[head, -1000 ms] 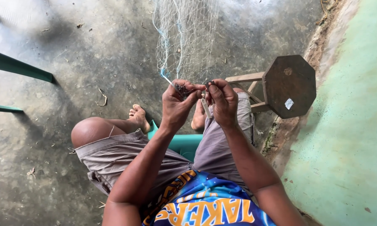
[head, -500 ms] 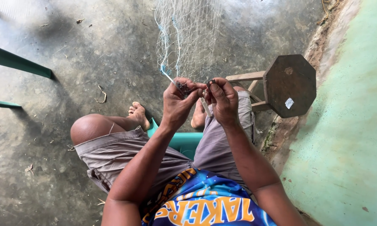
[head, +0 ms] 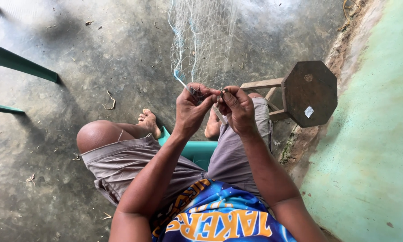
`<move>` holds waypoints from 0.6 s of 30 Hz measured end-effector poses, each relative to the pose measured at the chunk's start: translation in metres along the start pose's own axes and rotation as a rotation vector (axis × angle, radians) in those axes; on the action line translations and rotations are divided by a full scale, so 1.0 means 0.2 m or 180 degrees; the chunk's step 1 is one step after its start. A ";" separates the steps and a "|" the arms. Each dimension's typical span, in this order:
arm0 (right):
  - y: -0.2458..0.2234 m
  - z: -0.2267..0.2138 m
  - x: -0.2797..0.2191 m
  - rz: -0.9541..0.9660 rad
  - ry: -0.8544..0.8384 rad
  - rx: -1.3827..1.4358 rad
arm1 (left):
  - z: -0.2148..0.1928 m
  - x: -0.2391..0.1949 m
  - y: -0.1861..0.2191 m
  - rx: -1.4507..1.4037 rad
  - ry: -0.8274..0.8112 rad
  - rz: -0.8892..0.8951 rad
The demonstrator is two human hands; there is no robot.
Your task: The person sits on a plastic stool and repairs a fishing net by hand. They use a small white tool to thread and tie sections of the net, repeatedly picking up and placing the tool on a nearby wooden stool.
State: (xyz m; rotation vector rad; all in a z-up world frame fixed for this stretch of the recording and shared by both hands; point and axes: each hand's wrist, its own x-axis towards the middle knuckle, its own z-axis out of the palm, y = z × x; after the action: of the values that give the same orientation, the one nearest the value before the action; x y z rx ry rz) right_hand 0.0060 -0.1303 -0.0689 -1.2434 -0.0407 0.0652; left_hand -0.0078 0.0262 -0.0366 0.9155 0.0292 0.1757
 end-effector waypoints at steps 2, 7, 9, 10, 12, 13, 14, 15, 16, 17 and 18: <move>0.00 0.01 -0.01 0.0037 -0.0016 0.0017 | -0.02 -0.01 -0.03 -0.0039 0.0003 -0.0008; -0.02 0.03 -0.04 0.0204 -0.0028 0.0036 | -0.05 -0.03 -0.07 -0.0055 -0.0015 -0.0056; 0.00 0.02 -0.04 0.0301 -0.0066 0.0052 | -0.07 -0.05 -0.07 -0.0022 -0.0012 -0.0072; 0.00 0.02 -0.05 0.0276 -0.0066 0.0054 | -0.07 -0.06 -0.07 -0.0022 -0.0032 -0.0058; 0.01 0.01 -0.07 0.0374 -0.0049 0.0075 | -0.08 -0.07 -0.06 -0.0007 -0.0023 -0.0111; 0.01 0.01 -0.08 0.0343 -0.0046 0.0072 | -0.08 -0.07 -0.07 -0.0012 -0.0051 -0.0097; 0.01 0.01 -0.08 0.0386 -0.0049 0.0076 | -0.08 -0.08 -0.07 -0.0041 -0.0053 -0.0112; 0.01 0.00 -0.09 0.0431 -0.0057 0.0082 | -0.08 -0.09 -0.07 -0.0065 -0.0052 -0.0125; -0.01 0.01 -0.10 0.0402 -0.0057 0.0083 | -0.07 -0.09 -0.07 -0.0067 -0.0076 -0.0109; -0.02 0.01 -0.11 0.0497 -0.0034 0.0026 | -0.07 -0.09 -0.07 -0.0071 -0.0047 -0.0117; -0.04 0.02 -0.12 0.0593 -0.0011 -0.0031 | -0.06 -0.09 -0.07 -0.0075 -0.0017 -0.0124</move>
State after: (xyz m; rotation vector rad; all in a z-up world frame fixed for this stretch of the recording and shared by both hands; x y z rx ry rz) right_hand -0.0181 -0.1301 -0.0603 -1.2543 0.0720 0.2287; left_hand -0.0251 0.0247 -0.0566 0.8911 0.0398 0.1371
